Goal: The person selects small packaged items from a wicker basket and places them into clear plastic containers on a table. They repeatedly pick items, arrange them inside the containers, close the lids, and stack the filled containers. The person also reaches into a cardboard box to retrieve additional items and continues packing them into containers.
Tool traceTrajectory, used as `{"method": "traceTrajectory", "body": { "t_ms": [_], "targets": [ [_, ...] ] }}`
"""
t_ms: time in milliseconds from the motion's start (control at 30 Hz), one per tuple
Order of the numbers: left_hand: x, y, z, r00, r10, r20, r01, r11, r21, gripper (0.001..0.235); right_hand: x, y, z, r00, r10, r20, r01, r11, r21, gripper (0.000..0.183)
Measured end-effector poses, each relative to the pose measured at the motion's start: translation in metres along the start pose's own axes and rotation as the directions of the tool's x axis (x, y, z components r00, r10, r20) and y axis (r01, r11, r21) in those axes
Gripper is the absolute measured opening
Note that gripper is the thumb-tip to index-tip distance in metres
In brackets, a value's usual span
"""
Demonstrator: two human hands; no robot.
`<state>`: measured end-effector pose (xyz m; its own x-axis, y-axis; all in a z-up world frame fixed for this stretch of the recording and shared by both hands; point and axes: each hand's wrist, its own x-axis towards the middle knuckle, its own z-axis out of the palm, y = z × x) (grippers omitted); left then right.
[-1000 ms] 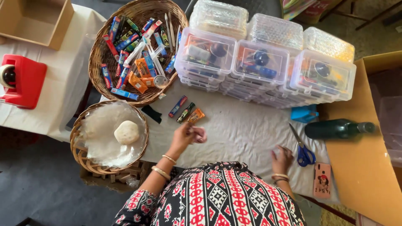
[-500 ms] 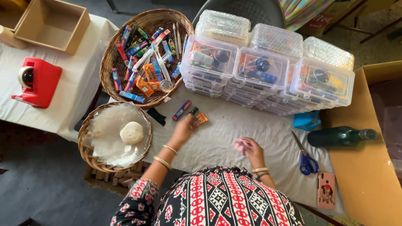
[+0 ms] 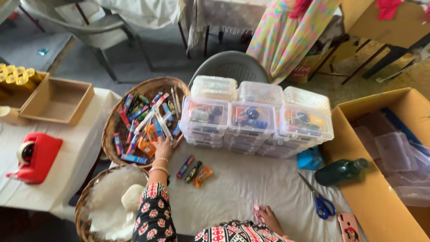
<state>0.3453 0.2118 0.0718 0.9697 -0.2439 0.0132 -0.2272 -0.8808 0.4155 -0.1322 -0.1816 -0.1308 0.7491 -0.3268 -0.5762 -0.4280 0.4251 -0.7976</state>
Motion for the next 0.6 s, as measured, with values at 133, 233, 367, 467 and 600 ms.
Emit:
{"method": "traceTrajectory", "body": {
  "t_ms": [133,233,367,467,600],
  "targets": [
    [-0.02,0.0,-0.022,0.985,-0.169,-0.045,0.169,0.986,-0.01,0.037,-0.032,-0.021,-0.003,0.955,-0.181,0.236,0.279,0.822,-0.496,0.026],
    [-0.039,0.009,-0.046,0.979,-0.111,-0.173,0.097,0.991,-0.087,0.042,-0.035,-0.027,0.003,0.899,-0.334,0.282,0.436,0.725,-0.533,0.025],
    [-0.083,0.055,-0.066,0.972,-0.212,0.103,0.225,0.707,-0.671,0.035,-0.049,-0.091,0.051,0.833,-0.549,0.076,0.524,0.737,-0.427,0.023],
    [-0.131,0.069,0.005,0.942,-0.032,0.334,0.314,0.433,-0.845,0.03,-0.103,-0.212,0.155,0.773,-0.6,0.204,0.621,0.653,-0.433,0.029],
    [-0.192,0.116,0.09,0.789,0.215,0.576,0.601,-0.068,-0.797,0.046,-0.123,-0.262,0.237,0.55,-0.653,0.522,0.834,0.395,-0.385,0.037]
  ]
}}
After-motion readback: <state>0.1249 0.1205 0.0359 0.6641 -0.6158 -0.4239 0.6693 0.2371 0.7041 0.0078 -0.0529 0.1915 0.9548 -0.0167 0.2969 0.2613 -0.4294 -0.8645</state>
